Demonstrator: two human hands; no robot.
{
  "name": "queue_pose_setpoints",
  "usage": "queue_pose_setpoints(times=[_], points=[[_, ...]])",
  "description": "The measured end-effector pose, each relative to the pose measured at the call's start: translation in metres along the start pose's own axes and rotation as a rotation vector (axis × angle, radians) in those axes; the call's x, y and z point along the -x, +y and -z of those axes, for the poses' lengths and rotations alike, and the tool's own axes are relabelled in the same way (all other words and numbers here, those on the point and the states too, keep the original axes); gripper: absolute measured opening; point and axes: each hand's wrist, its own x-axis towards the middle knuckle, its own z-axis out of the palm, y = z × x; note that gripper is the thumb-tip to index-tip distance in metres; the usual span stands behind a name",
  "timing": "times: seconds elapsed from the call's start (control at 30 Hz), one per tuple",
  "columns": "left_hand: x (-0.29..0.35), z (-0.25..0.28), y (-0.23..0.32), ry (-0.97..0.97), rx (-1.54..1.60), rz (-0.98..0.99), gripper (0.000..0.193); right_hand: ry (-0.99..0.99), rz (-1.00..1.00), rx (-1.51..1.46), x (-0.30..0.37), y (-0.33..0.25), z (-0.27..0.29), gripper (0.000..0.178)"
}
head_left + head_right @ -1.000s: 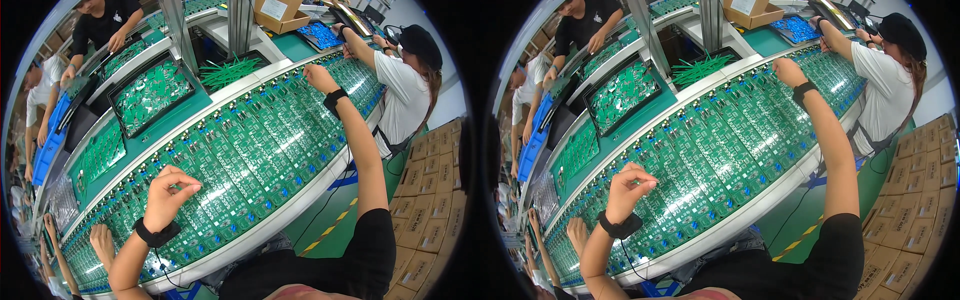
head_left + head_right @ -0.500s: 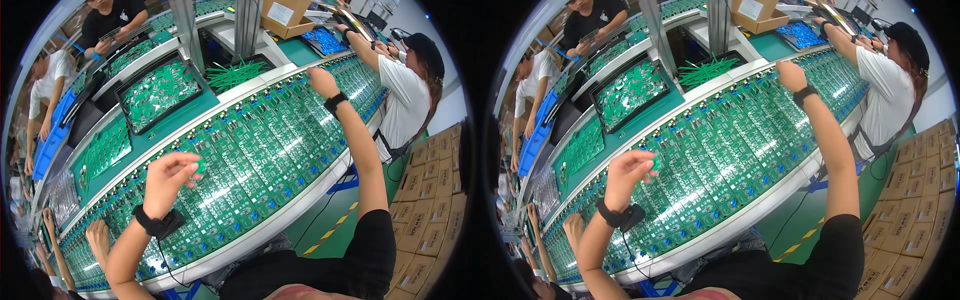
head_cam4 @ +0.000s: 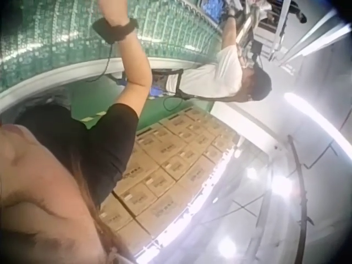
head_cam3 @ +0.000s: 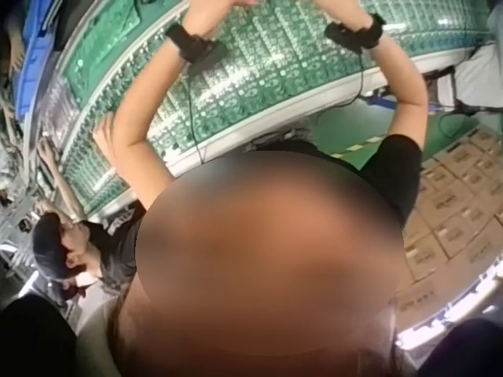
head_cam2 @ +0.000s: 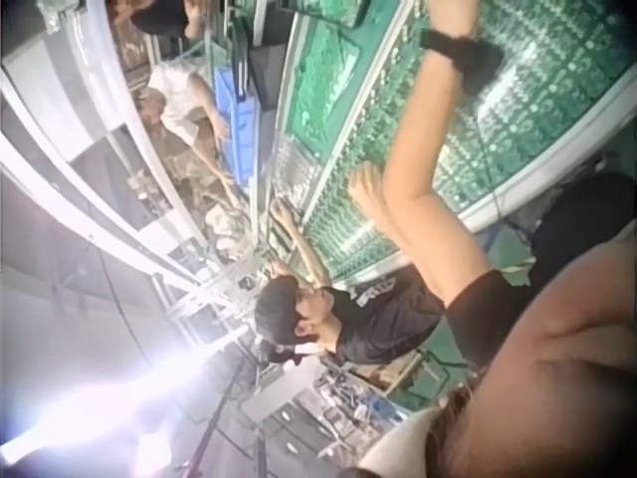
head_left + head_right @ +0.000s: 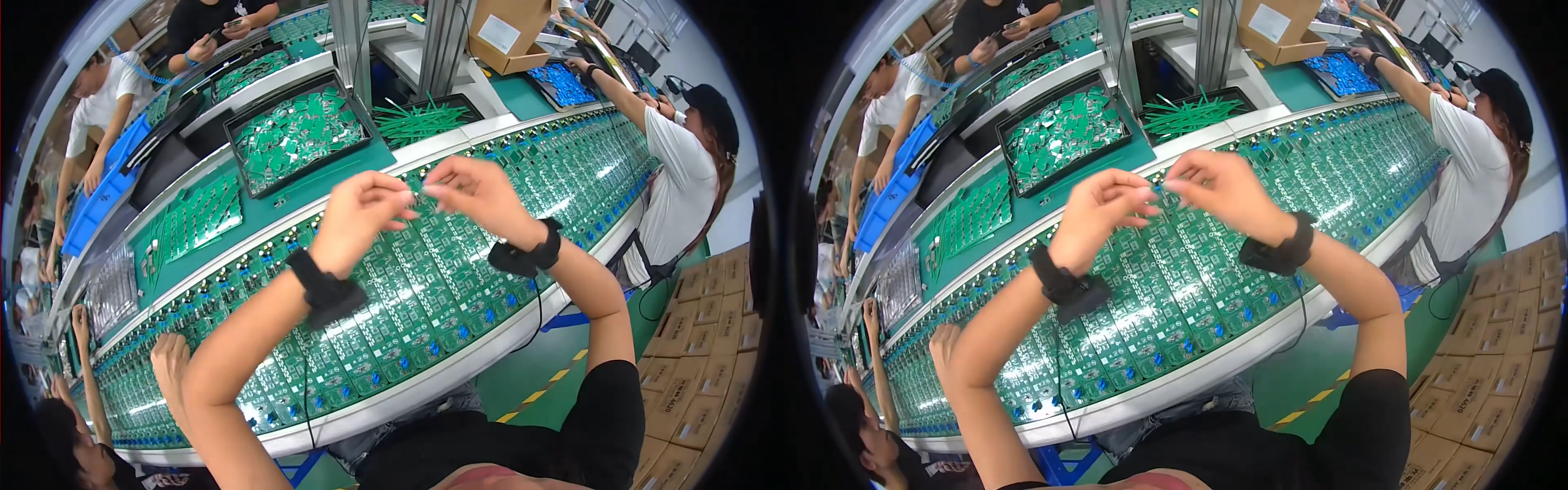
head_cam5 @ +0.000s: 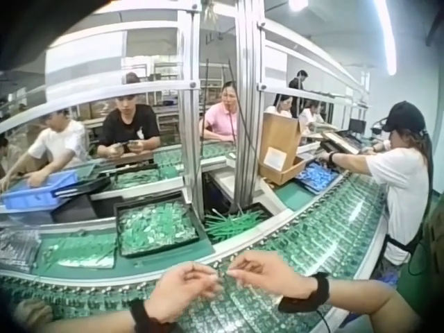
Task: The person picks up a green component from a tray and fits it onto a circuit board on the assembly line. This process is repeated as they retrieve more components from the tray and install them onto the boards.
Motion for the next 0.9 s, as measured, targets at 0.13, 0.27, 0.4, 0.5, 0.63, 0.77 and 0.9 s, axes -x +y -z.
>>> queue_pose_setpoints(times=[0.13, 0.27, 0.4, 0.5, 0.63, 0.77, 0.9], points=[[-0.016, 0.066, 0.003, 0.194, -0.537, -0.160, 0.014, 0.167, -0.033, 0.219, -0.004, 0.043, 0.091, 0.012], [-0.030, 0.121, 0.000, 0.425, -0.959, -0.242, 0.014, 0.402, -0.048, 0.458, -0.004, 0.091, 0.167, 0.012], [-0.043, 0.165, -0.012, 0.441, -1.606, -0.459, 0.020, 0.475, -0.084, 0.797, -0.007, 0.117, 0.181, 0.008], [-0.053, 0.165, -0.015, 0.414, -1.729, -0.523, 0.023, 0.495, 0.049, 1.113, -0.003, 0.126, 0.183, 0.009], [-0.060, 0.163, -0.018, 0.435, -1.536, -0.392, 0.026, 0.528, -0.089, 1.126, -0.001, 0.126, 0.180, 0.006], [-0.060, 0.162, -0.016, 0.435, -1.395, -0.262, 0.028, 0.559, -0.051, 1.142, -0.005, 0.131, 0.179, 0.006], [-0.058, 0.165, -0.013, 0.425, -1.395, -0.251, 0.026, 0.556, -0.045, 1.211, -0.008, 0.139, 0.181, 0.005]])
